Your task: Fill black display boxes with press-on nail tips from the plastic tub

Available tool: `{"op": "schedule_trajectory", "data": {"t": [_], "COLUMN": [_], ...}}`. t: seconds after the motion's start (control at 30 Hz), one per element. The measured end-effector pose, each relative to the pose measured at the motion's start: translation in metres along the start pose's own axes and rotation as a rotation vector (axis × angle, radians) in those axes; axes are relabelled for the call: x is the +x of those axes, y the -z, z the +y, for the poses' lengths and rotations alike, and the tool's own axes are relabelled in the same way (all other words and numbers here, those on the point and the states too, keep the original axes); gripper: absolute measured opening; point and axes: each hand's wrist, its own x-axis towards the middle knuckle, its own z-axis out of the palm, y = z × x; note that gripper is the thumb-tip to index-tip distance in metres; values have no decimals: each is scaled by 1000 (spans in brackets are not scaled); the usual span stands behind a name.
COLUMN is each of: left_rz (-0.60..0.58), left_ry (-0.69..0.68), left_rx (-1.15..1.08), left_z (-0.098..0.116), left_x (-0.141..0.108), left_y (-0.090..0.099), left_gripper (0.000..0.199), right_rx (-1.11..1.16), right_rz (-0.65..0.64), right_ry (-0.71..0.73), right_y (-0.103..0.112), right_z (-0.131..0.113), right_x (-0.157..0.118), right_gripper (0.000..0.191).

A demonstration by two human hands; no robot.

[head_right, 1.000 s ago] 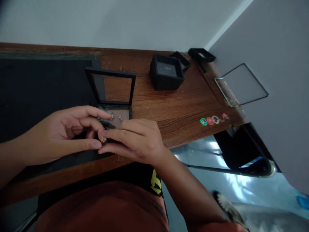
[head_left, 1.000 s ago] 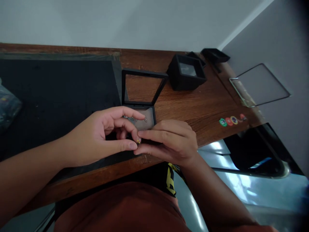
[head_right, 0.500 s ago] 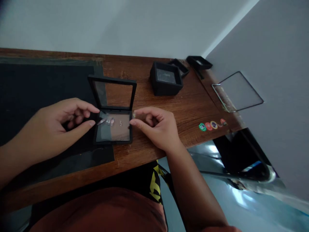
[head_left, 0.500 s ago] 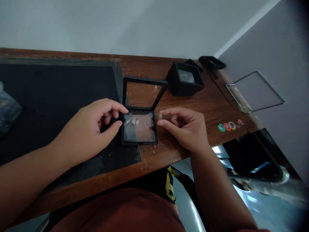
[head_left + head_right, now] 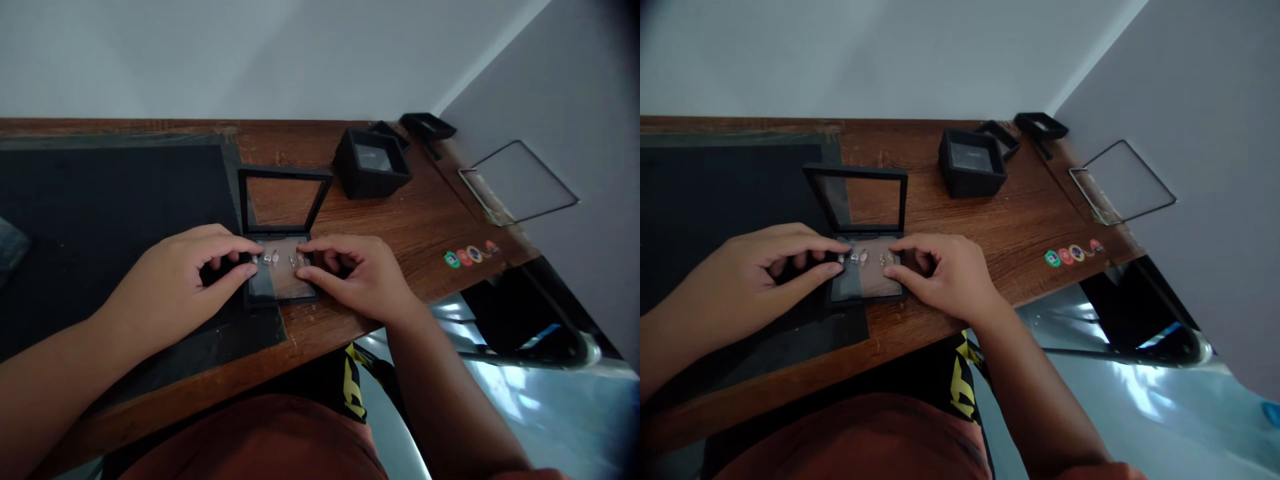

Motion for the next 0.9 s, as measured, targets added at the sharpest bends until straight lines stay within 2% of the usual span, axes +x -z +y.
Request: {"op": "schedule_trajectory", "data": {"t": [0.23,0.4,0.57,0.9], "left_rz": [13,47,68,131], "left_ry": [-4,80,119,77], "left_rx": [27,72,114,64], "left_z": [0,6,11,7], "left_x": [0,0,1,2], "left_y": [-2,-4,-6,-11], "left_gripper": [33,43,30,27], "right_rx": [17,24,43,40], "right_rz": [-3,0,-3,-4], "right_ry": [-26,-14,-25,-5], "right_y": [-1,-2,-1,-2], "right_z": [0,1,0,4], "right_x": [-1,-1,-1,-1], "right_gripper": [28,29,33,29]}}
